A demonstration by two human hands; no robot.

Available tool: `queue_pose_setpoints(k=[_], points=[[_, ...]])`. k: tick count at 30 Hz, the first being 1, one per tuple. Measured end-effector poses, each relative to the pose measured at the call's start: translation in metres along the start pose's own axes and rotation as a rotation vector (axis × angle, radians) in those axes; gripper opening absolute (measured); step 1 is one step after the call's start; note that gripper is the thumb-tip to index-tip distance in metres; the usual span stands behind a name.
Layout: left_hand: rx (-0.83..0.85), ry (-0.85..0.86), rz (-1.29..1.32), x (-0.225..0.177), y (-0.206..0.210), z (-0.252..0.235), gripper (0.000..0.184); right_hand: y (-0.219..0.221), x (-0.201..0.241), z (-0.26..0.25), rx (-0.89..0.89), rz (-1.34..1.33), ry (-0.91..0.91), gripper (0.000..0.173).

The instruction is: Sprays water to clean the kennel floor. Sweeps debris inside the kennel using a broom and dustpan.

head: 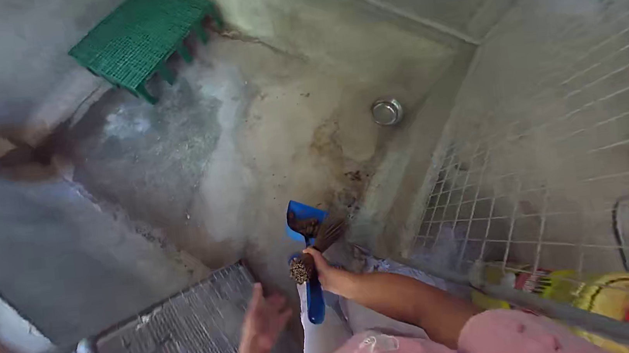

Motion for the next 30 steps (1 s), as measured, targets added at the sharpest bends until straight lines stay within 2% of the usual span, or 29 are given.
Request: queue_pose_setpoints(k=[1, 3, 4, 6, 9, 12, 14, 16, 18, 21, 24, 26, 30], points=[[0.153, -0.133, -0.071, 0.020, 0.036, -0.010, 0.064, 0.003, 0.011, -0.004, -0.029, -0.019, -0.010, 0.045], [0.350, -0.320, -0.071, 0.044, 0.090, -0.028, 0.045, 0.004, 0.029, -0.013, -0.088, -0.030, 0.007, 0.051], [0.378, -0.373, -0.058, 0.046, 0.108, -0.039, 0.034, 0.004, 0.037, -0.021, -0.109, -0.047, 0.012, 0.052], [0.332, -0.429, -0.114, 0.041, 0.128, -0.063, 0.021, 0.000, 0.054, -0.040, -0.135, -0.089, 0.023, 0.055], [0.279, -0.432, -0.277, 0.026, 0.152, -0.100, 0.014, -0.028, 0.087, -0.061, -0.156, -0.119, 0.032, 0.061], [0.316, -0.413, -0.374, 0.018, 0.180, -0.145, 0.018, -0.092, 0.122, -0.081, -0.217, -0.189, -0.043, 0.044], [0.333, -0.415, -0.408, 0.014, 0.206, -0.177, 0.018, -0.157, 0.143, -0.088, -0.319, 0.033, -0.018, 0.041], [0.348, -0.418, -0.443, 0.013, 0.234, -0.207, 0.012, -0.229, 0.155, -0.106, -0.453, 0.367, 0.031, 0.059], [0.345, -0.417, -0.481, 0.008, 0.266, -0.228, 0.011, -0.281, 0.166, -0.130, -0.517, 0.533, 0.032, 0.084], [0.311, -0.421, -0.492, -0.001, 0.318, -0.249, 0.015, -0.324, 0.181, -0.164, -0.591, 0.562, 0.056, 0.084], [0.258, -0.419, -0.491, -0.001, 0.364, -0.264, 0.015, -0.333, 0.183, -0.200, -0.571, 0.524, 0.131, 0.087], [0.217, -0.416, -0.494, 0.002, 0.385, -0.275, 0.014, -0.310, 0.168, -0.221, -0.469, 0.544, 0.161, 0.080], [0.199, -0.407, -0.443, 0.004, 0.427, -0.293, 0.013, -0.258, 0.140, -0.212, -0.295, 0.548, 0.140, 0.086]])
Point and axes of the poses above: each hand's wrist, its own z-axis away from the middle knuckle, its own y-axis out of the palm, x = y × z, the point moved 10 cm from there along -z, towards the middle knuckle, and after that the axes turned 14 degrees about z, right-handed, at the moved point
